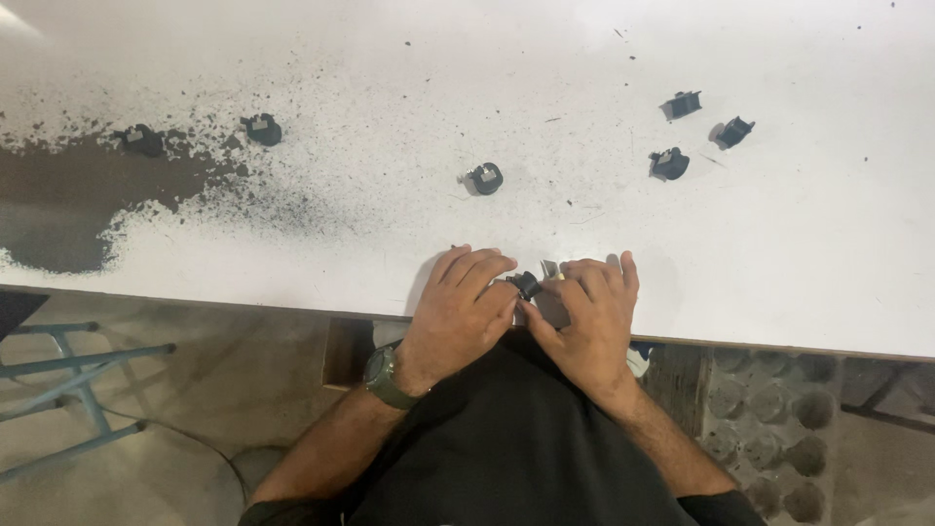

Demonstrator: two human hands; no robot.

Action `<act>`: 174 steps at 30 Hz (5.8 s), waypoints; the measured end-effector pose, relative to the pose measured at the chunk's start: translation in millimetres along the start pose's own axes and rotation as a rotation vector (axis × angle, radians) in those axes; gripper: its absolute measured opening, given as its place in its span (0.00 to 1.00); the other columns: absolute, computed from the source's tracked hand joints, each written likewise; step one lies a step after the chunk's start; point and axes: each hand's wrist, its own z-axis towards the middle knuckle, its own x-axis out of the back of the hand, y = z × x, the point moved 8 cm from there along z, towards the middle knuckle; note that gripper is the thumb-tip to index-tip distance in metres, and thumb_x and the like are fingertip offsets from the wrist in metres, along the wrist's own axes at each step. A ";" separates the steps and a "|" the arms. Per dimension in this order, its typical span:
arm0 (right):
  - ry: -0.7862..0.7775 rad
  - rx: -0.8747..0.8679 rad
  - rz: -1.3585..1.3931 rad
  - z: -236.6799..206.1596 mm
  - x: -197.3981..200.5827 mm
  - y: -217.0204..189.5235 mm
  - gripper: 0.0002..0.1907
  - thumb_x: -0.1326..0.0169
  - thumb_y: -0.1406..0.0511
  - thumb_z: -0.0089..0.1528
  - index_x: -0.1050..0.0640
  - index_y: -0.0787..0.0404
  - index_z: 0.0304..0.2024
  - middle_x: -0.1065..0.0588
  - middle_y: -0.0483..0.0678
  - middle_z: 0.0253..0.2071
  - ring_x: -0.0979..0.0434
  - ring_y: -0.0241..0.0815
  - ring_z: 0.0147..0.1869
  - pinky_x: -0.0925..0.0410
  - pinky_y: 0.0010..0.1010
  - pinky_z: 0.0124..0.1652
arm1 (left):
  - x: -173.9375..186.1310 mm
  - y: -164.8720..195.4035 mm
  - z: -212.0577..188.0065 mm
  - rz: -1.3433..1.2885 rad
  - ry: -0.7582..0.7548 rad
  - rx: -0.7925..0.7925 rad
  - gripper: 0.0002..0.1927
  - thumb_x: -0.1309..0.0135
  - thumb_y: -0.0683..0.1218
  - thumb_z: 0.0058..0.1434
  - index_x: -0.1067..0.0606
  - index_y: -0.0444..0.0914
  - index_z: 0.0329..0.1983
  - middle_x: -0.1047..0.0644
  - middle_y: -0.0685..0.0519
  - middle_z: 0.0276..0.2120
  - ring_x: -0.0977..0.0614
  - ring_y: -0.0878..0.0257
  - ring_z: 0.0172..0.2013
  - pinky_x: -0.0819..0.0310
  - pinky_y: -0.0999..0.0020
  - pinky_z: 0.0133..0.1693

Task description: The person sits at a white workbench assembling small black plastic clamp-like components. They pick up a plastic body, insert a small metal fitting into it by hand, press the parts together, and place the finished assembly on the table, repeating this with successive parts.

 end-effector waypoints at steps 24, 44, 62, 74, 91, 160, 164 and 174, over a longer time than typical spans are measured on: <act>0.139 0.146 0.239 -31.4 -7.9 -7.9 0.16 0.35 0.73 0.57 0.26 0.59 0.44 0.22 0.47 0.41 0.24 0.48 0.60 0.58 0.58 0.77 | -0.8 -10.6 -19.3 -0.057 0.107 0.113 0.09 0.38 0.41 0.61 0.25 0.40 0.43 0.23 0.54 0.52 0.23 0.57 0.56 0.33 0.50 0.64; 0.133 0.134 0.249 -23.9 -8.4 -12.2 0.18 0.36 0.76 0.54 0.26 0.60 0.43 0.23 0.49 0.40 0.20 0.49 0.56 0.40 0.54 0.72 | -2.1 -0.3 -24.4 0.006 0.138 0.018 0.07 0.38 0.44 0.65 0.20 0.41 0.46 0.26 0.51 0.58 0.25 0.56 0.60 0.34 0.51 0.64; 0.149 0.166 0.221 -29.0 -9.5 -9.2 0.18 0.36 0.76 0.55 0.27 0.59 0.44 0.24 0.47 0.37 0.20 0.48 0.56 0.49 0.55 0.74 | -3.0 -12.7 -14.2 -0.047 0.114 0.205 0.07 0.37 0.42 0.58 0.24 0.40 0.38 0.22 0.55 0.49 0.22 0.57 0.54 0.34 0.48 0.63; 0.135 0.149 0.232 -25.5 -9.0 -12.9 0.18 0.37 0.78 0.56 0.27 0.61 0.44 0.26 0.49 0.41 0.22 0.53 0.61 0.47 0.57 0.75 | -2.0 -15.1 -23.1 -0.079 0.128 0.174 0.08 0.38 0.42 0.61 0.23 0.40 0.42 0.25 0.54 0.53 0.24 0.56 0.57 0.34 0.47 0.64; 0.121 0.174 0.233 -25.8 -14.4 -11.1 0.18 0.37 0.77 0.55 0.26 0.60 0.45 0.25 0.47 0.39 0.21 0.48 0.57 0.46 0.56 0.75 | -1.7 -6.3 -20.8 -0.013 0.139 0.081 0.07 0.37 0.45 0.64 0.21 0.41 0.43 0.27 0.51 0.59 0.26 0.54 0.61 0.31 0.53 0.62; -0.009 0.068 0.151 -1.5 0.2 0.9 0.17 0.33 0.63 0.53 0.21 0.59 0.43 0.28 0.50 0.46 0.29 0.52 0.62 0.57 0.65 0.75 | 9.9 -12.6 4.9 -0.256 -0.044 0.098 0.04 0.39 0.41 0.60 0.22 0.41 0.38 0.24 0.54 0.54 0.26 0.53 0.64 0.35 0.47 0.66; 0.011 0.058 0.157 -4.1 -1.0 5.3 0.17 0.32 0.63 0.55 0.22 0.59 0.43 0.28 0.49 0.47 0.28 0.51 0.62 0.57 0.65 0.76 | 16.7 -15.1 -3.3 -0.198 -0.043 0.096 0.05 0.39 0.40 0.59 0.23 0.40 0.36 0.24 0.53 0.53 0.25 0.52 0.64 0.32 0.50 0.63; 0.016 0.054 0.136 -5.6 -3.4 6.4 0.17 0.31 0.62 0.55 0.22 0.58 0.42 0.28 0.49 0.46 0.28 0.51 0.62 0.57 0.65 0.76 | 19.1 -12.7 -19.9 -0.077 -0.052 0.091 0.25 0.33 0.50 0.56 0.25 0.37 0.53 0.26 0.47 0.55 0.28 0.49 0.61 0.41 0.41 0.64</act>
